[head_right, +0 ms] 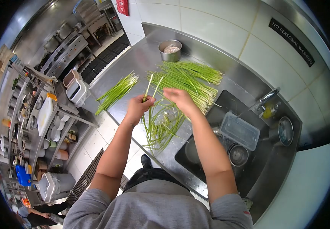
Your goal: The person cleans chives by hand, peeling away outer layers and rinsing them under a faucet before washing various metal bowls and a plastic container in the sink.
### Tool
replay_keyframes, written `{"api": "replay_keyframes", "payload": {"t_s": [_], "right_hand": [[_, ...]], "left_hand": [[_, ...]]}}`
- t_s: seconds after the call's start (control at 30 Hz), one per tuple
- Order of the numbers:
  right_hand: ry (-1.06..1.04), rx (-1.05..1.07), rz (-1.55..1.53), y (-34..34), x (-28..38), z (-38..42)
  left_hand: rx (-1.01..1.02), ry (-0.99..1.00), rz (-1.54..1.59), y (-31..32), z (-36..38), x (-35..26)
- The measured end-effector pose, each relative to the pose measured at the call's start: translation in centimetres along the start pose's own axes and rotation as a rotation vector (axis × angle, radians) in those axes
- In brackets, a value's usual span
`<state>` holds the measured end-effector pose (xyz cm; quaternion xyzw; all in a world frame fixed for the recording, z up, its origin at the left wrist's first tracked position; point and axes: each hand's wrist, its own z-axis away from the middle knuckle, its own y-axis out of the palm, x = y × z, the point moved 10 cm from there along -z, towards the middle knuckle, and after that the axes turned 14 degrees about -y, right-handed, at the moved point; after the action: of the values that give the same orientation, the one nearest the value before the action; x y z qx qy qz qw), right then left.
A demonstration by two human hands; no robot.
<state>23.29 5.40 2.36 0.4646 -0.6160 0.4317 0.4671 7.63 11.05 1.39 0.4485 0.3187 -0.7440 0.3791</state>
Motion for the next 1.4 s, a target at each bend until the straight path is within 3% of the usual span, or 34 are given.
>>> {"api": "replay_keyframes", "payload": {"t_s": [0.03,0.17,0.27,0.3,0.4,0.5,0.6,0.7,0.83,0.9,1.07,1.17,1.27,1.4], "right_hand": [[0.08,-0.1,-0.338,0.5,0.5,-0.1],[-0.067,-0.018,-0.344,1.6,3.3,-1.9],[-0.059,-0.03,-0.212,1.2,2.4,-3.0],[-0.083,-0.092,-0.234,0.4,2.7,-3.2],[-0.177,-0.332,-0.324,-3.8,4.4,-3.2],[-0.346,-0.54,-0.373,-11.1,8.4,-2.7],[-0.438,-0.438,-0.203,-13.9,12.6,-2.0],[-0.419,-0.215,-0.07,-9.1,11.6,-3.1],[-0.246,-0.062,0.015,-1.0,7.0,-3.1],[-0.248,-0.062,0.035,0.7,7.1,-2.8],[-0.253,-0.128,-0.075,-0.3,6.6,-3.2],[-0.099,-0.159,-0.068,-1.1,7.6,-2.9],[-0.194,-0.076,-0.102,-0.4,7.0,-3.4],[-0.194,-0.313,-0.126,-2.7,7.2,-3.1]], "left_hand": [[-0.005,0.009,-0.051,0.3,0.1,-0.1],[0.003,0.082,-0.164,2.1,-0.3,0.1],[0.025,0.067,-0.211,2.9,-0.2,-0.1],[0.03,0.048,-0.231,3.0,-0.1,-0.2],[0.183,0.08,0.091,3.3,0.4,-1.0],[0.058,0.041,-0.086,-1.1,-1.9,2.0],[-0.38,0.305,-0.368,-8.6,-3.3,3.0],[-0.187,0.128,-0.164,-5.6,-1.3,-0.6],[-0.11,0.359,-0.082,0.3,0.1,-5.0],[0.003,0.349,-0.088,2.0,0.0,-5.3],[-0.035,0.36,-0.188,3.0,1.1,-6.3],[-0.051,0.34,-0.183,3.1,1.5,-6.6],[-0.071,0.351,-0.172,3.4,1.8,-7.3],[-0.01,0.377,-0.077,3.7,1.2,-6.9]]}}
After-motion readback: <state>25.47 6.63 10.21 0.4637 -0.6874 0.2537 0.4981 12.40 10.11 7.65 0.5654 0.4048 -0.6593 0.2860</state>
